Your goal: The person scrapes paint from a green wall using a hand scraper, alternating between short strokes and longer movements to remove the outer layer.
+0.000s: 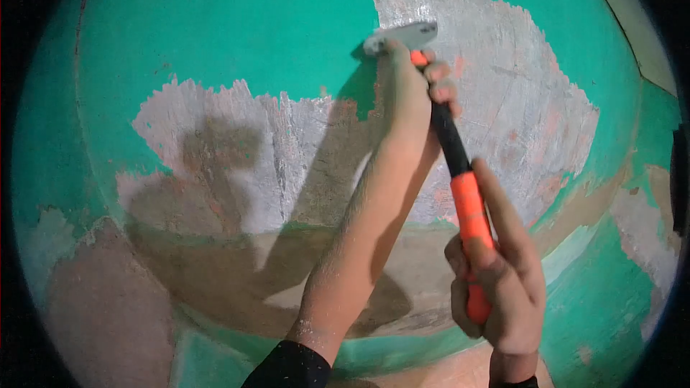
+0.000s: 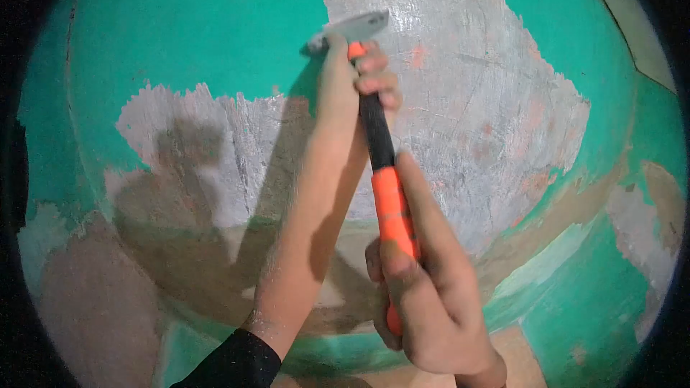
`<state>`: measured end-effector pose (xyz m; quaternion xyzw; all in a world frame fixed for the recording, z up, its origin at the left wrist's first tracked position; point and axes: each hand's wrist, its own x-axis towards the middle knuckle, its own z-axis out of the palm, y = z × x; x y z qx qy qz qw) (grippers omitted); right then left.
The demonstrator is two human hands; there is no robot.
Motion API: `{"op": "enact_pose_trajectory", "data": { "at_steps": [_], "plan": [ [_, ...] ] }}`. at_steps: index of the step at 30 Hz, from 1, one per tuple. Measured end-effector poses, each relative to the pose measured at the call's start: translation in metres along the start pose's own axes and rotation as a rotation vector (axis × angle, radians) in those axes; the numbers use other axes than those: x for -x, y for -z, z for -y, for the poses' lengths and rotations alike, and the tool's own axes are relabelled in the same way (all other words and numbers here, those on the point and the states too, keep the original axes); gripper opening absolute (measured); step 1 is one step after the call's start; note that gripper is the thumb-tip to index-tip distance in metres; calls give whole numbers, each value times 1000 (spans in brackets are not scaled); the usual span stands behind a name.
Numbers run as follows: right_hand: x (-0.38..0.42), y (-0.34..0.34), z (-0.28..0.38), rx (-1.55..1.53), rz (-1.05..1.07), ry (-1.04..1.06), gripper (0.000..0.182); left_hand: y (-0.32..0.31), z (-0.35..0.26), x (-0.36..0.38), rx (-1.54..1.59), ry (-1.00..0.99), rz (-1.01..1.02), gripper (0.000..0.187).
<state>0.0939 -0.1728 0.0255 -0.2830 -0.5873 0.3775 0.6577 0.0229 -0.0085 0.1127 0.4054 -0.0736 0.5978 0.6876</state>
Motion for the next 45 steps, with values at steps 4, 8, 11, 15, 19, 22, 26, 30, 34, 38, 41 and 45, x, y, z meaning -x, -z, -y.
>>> {"op": "enact_pose_trajectory", "data": {
  "at_steps": [4,8,11,15,19,22,26,30,34,38,41,45],
  "plan": [
    [1,9,8,57,114,-29,64,-1,-2,-4,23,-10,10,37],
    [2,13,8,97,167,-17,63,0,3,3,4,-19,-33,37],
    [3,8,13,80,87,-81,68,-3,2,2,30,-32,-45,37],
    [-2,12,-11,143,70,134,66,0,1,2,-38,-38,-24,36],
    [0,7,4,104,54,2,66,-1,0,-3,-2,-36,-2,37],
    [4,11,4,84,73,-23,67,-1,1,3,-20,-10,-11,37],
    [-3,10,15,82,166,-29,60,-1,-4,-13,-11,-48,29,37],
    [3,13,10,102,147,-19,61,1,-4,-3,-29,-4,20,37],
    [-7,0,9,88,68,27,65,-3,-9,-16,14,-34,63,38],
    [2,4,8,87,50,-3,65,-1,-5,-7,-36,-23,11,37],
    [-8,-3,9,76,53,44,65,-2,-6,-7,-22,-4,16,38],
    [-9,3,4,118,59,108,65,-6,-10,-13,-5,-41,69,41]
  ]
}}
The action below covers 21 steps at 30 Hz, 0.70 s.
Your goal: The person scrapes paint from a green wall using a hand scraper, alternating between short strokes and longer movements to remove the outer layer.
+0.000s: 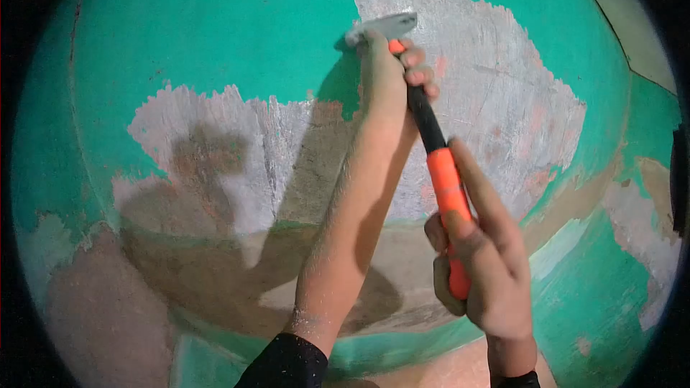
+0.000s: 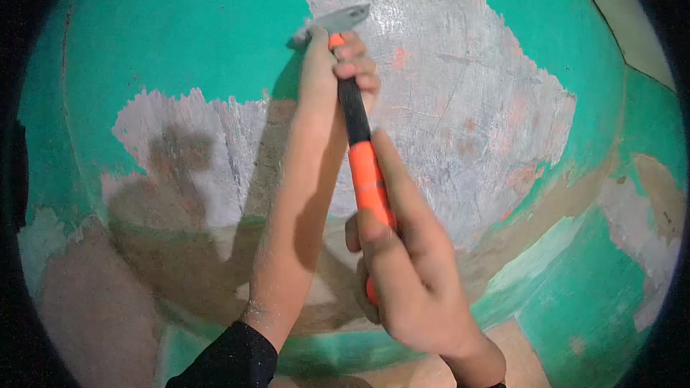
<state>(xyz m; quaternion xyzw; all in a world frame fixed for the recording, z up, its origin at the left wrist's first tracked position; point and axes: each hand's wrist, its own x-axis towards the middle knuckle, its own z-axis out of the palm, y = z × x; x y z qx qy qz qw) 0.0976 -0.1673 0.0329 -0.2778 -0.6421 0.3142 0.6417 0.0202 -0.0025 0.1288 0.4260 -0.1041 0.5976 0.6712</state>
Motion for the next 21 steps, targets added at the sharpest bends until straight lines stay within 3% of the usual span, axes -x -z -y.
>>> {"op": "enact_pose_trajectory", "data": {
  "at_steps": [6,11,15,21],
  "plan": [
    [-7,-9,10,-46,-17,-19,64,-4,-3,-14,66,20,32,41],
    [8,6,17,-53,2,-186,63,1,9,8,42,26,6,31],
    [-10,0,8,-5,-4,-12,62,-7,-7,-19,63,-22,72,37],
    [-3,6,10,-26,34,-69,62,0,0,-3,3,-40,11,37]
  ]
}}
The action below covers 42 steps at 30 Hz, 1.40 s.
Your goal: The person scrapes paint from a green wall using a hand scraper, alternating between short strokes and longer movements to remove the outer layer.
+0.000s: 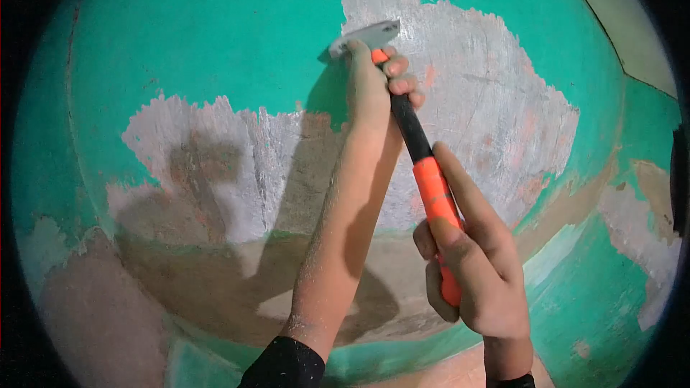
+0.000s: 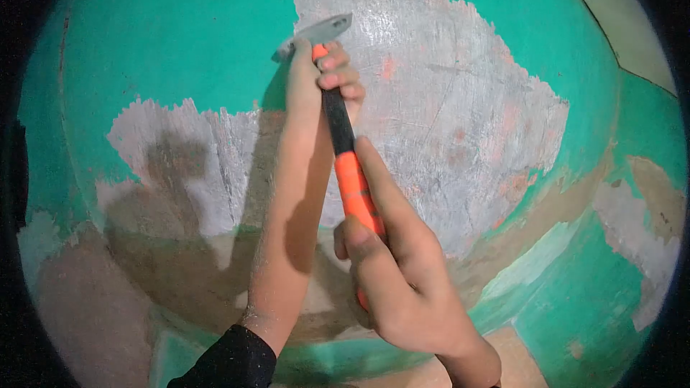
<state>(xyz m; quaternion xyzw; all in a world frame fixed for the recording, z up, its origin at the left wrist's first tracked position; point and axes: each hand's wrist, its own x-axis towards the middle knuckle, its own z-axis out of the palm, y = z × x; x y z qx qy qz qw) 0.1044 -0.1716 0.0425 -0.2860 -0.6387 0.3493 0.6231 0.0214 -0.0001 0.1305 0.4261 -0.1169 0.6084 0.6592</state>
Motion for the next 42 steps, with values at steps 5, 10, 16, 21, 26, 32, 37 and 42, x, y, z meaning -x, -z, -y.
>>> {"op": "enact_pose_trajectory", "data": {
  "at_steps": [5,10,16,21,26,32,37,42],
  "plan": [
    [-6,-6,-2,39,-35,39,62,-3,-7,-8,7,7,8,39],
    [-17,-10,-7,15,-17,80,62,-4,-13,-8,-48,-20,14,38],
    [-1,-10,-3,-10,-37,41,64,-1,-5,2,-29,83,-52,37],
    [-8,-14,6,4,-6,71,65,-10,-16,-17,31,46,28,40],
    [-10,-14,-2,56,-5,57,63,-5,-12,-4,-33,25,-10,37],
    [-8,-14,-1,44,-28,59,60,-5,-11,-2,-58,62,-39,37],
    [-13,-17,12,-19,-18,64,60,-5,-20,-28,-38,4,76,44],
    [-14,-16,3,41,-28,104,59,-2,-15,-15,-73,44,14,42]
  ]
}}
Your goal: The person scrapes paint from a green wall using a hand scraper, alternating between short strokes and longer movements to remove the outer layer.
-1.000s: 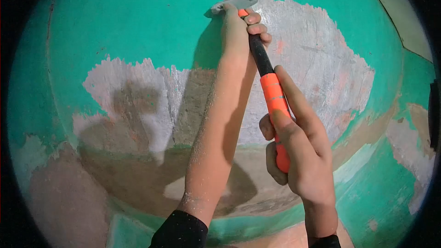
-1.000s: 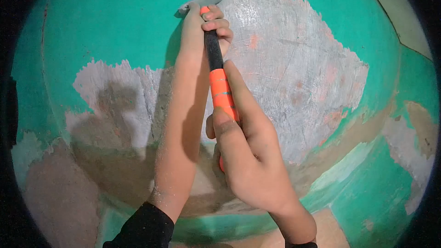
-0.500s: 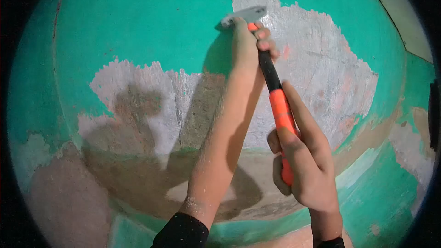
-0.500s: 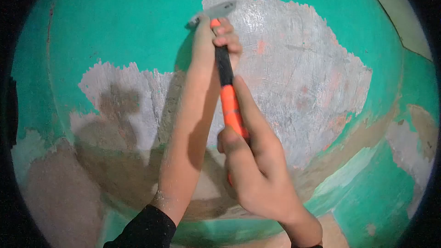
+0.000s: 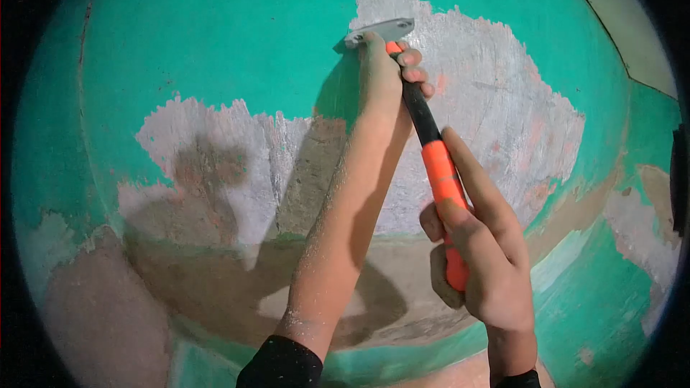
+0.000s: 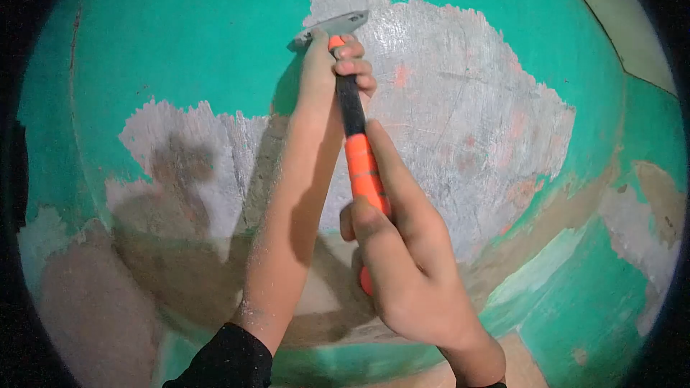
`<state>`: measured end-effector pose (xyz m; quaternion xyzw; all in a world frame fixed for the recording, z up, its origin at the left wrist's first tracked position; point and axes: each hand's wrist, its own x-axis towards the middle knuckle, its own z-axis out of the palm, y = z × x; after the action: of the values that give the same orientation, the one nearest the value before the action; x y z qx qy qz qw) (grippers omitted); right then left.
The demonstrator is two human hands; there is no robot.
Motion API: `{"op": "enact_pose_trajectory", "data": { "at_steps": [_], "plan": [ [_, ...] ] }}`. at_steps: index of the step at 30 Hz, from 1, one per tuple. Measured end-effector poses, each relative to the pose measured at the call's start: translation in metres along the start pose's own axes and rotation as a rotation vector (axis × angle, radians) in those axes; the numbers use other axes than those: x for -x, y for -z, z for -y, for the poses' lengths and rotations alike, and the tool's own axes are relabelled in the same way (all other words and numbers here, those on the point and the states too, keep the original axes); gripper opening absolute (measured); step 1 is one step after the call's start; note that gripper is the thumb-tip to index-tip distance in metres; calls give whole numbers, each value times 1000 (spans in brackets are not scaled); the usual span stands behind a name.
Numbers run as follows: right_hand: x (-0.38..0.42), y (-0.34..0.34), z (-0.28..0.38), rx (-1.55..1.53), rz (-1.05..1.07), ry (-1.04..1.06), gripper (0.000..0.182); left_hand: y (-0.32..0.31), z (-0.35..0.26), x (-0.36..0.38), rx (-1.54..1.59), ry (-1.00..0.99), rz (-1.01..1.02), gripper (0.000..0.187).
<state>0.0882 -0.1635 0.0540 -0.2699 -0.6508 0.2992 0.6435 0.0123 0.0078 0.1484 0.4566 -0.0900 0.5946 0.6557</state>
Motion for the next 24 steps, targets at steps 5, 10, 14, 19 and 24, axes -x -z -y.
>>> {"op": "enact_pose_trajectory", "data": {
  "at_steps": [5,10,14,19,24],
  "plan": [
    [-11,-3,10,-43,8,-11,59,-10,-15,-20,70,-64,86,30],
    [0,-3,7,-24,-30,-21,60,-2,-8,-16,-3,1,27,40],
    [-3,-6,20,-23,-27,-37,60,-7,-11,-17,39,-17,40,42],
    [-10,-7,13,21,-24,-10,56,-11,-19,-20,58,-59,111,32],
    [-6,-6,11,13,-14,5,57,-14,-10,-4,12,-51,-28,28]
  ]
}}
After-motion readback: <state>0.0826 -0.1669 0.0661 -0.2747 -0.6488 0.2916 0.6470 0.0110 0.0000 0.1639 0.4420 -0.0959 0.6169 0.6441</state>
